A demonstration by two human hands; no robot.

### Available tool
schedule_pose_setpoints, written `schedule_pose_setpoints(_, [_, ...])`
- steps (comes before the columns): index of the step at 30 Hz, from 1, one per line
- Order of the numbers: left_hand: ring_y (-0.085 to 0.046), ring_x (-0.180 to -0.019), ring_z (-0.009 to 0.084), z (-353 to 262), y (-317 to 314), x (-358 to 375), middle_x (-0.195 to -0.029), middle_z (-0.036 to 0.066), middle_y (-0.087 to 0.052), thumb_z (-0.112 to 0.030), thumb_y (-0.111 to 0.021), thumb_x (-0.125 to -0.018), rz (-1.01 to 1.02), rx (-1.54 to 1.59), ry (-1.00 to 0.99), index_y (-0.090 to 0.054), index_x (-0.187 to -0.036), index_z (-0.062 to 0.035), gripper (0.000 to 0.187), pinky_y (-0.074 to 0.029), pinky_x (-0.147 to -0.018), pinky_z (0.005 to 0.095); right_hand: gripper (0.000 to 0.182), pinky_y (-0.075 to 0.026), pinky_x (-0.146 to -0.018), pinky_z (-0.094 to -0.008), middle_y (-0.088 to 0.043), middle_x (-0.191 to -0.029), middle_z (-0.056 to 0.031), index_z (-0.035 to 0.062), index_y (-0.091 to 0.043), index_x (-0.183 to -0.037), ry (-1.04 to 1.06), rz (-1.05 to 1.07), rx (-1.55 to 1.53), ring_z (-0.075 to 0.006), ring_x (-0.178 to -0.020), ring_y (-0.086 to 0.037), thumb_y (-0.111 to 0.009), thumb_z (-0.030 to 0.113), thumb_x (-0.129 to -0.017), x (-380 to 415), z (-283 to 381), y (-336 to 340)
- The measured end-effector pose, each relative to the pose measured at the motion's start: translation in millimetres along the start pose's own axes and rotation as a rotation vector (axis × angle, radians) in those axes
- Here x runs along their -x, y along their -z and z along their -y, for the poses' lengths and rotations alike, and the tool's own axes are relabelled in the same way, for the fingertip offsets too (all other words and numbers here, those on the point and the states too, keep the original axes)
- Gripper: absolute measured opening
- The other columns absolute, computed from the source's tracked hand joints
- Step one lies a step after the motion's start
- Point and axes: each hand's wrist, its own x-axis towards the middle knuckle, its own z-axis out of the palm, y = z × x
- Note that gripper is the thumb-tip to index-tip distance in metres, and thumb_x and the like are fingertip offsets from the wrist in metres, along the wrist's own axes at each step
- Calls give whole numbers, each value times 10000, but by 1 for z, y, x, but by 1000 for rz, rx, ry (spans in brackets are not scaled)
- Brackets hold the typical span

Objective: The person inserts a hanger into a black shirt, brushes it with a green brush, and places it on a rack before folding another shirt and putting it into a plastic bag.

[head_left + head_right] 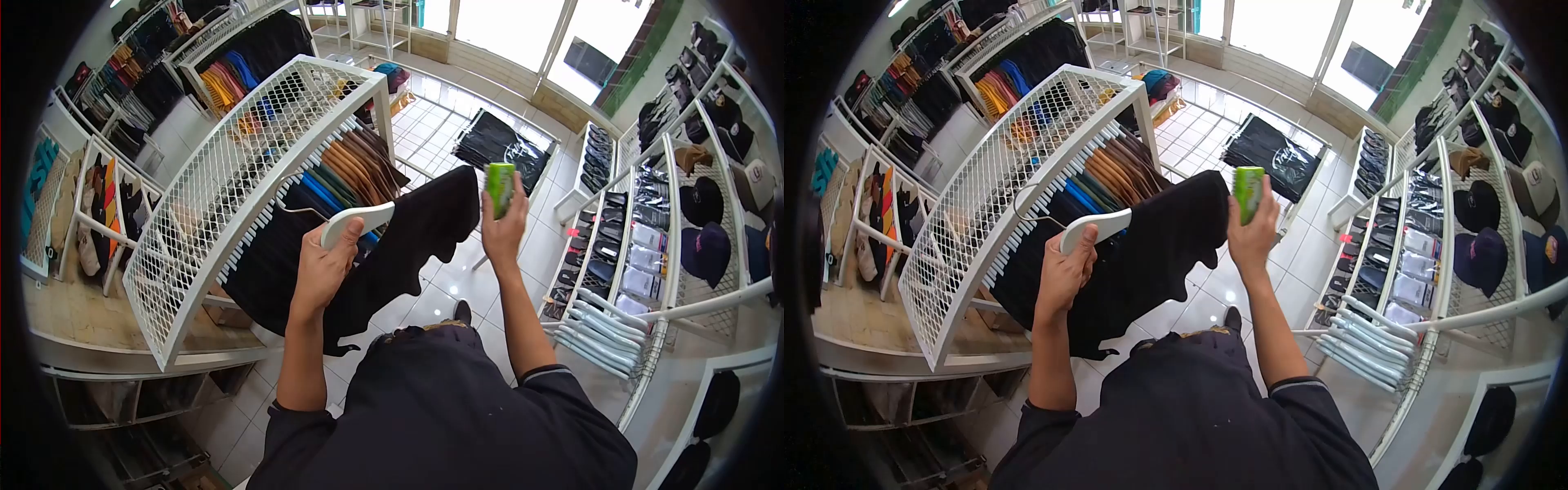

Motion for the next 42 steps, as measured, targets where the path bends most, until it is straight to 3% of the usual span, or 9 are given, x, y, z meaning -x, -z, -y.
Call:
schedule_pose_setpoints(8, [-643, -812, 60, -1, -18, 2, -912, 34, -753, -135, -786, -941, 90, -135, -215, -751, -1097, 19, 222, -511, -719, 222, 799, -515, -984, -461, -567, -1193, -215, 46, -446, -1532, 421, 227, -193, -388, -1118, -608, -816, 128, -828, 20, 45, 12])
schedule_pose_setpoints(13, [-648, -822, 61, 1, -7, 5, -928, 37, -759, -111, -779, -939, 27, -124, -259, -755, -1102, 21, 211, -521, -738, 230, 604, -504, -949, -462, -591, -1211, -235, 7, -492, -1481, -89, 55, 70, -372, -1076, -614, -720, 202, -957, -17, -12, 12])
schedule_pose_setpoints(19, [-669, -726, 63, 4, -14, 5, -922, 85, -785, -65, -798, -891, -4, -370, -476, -778, -1144, -37, 255, -527, -672, 239, 675, -527, -896, -424, -605, -1156, -197, 58, -526, -1502, 348, 230, -225, -329, -1027, -629, -792, 215, -901, -11, 72, 44])
schedule_pose_setpoints(23, [-762, -788, 213, -1, -13, 7, -943, 133, -784, -41, -806, -856, 57, -560, -722, -764, -1186, -33, 332, -586, -731, 293, 742, -568, -830, -413, -592, -1171, -190, 91, -513, -1526, 457, 275, -147, -359, -997, -654, -824, 207, -863, -8, 52, 34])
schedule_pose_setpoints(27, [-685, -650, 248, 14, 3, 4, -778, 83, -692, -30, -786, -726, 41, -699, -817, -737, -1284, -154, 573, -559, -616, 350, 505, -501, -954, -388, -629, -1162, -210, 38, -566, -1465, -126, 143, 162, -326, -1075, -636, -681, 121, -980, -31, -8, 27])
schedule_pose_setpoints(31, [-641, -618, 246, 8, 5, 8, -722, 68, -613, -37, -768, -710, 80, -847, -809, -707, -1333, -167, 639, -533, -587, 373, 498, -518, -892, -407, -627, -1147, -219, 37, -622, -1398, -16, 57, -91, -337, -998, -648, -744, 159, -930, -27, 14, 48])
schedule_pose_setpoints(36, [-601, -645, 224, 5, -6, 6, -718, 41, -543, -90, -783, -734, 131, -926, -878, -675, -1374, -160, 653, -496, -591, 382, 556, -526, -921, -429, -644, -1132, -187, 63, -642, -1382, 319, 400, -283, -348, -1054, -652, -817, 134, -859, -11, 72, 53])
schedule_pose_setpoints(39, [-582, -638, 207, 7, -3, 7, -703, 30, -515, -121, -779, -751, 111, -998, -943, -681, -1367, -151, 625, -484, -586, 376, 507, -536, -895, -437, -638, -1138, -195, 67, -659, -1362, 389, 168, -120, -362, -1025, -657, -799, 170, -885, -27, 20, 27])
schedule_pose_setpoints(42, [-567, -625, 196, 10, 0, 9, -691, 24, -490, -116, -758, -772, 94, -1002, -969, -688, -1360, -152, 594, -475, -575, 367, 428, -546, -871, -427, -646, -1123, -200, 48, -676, -1329, -20, 15, 98, -328, -960, -673, -745, 233, -950, -40, -17, 27])
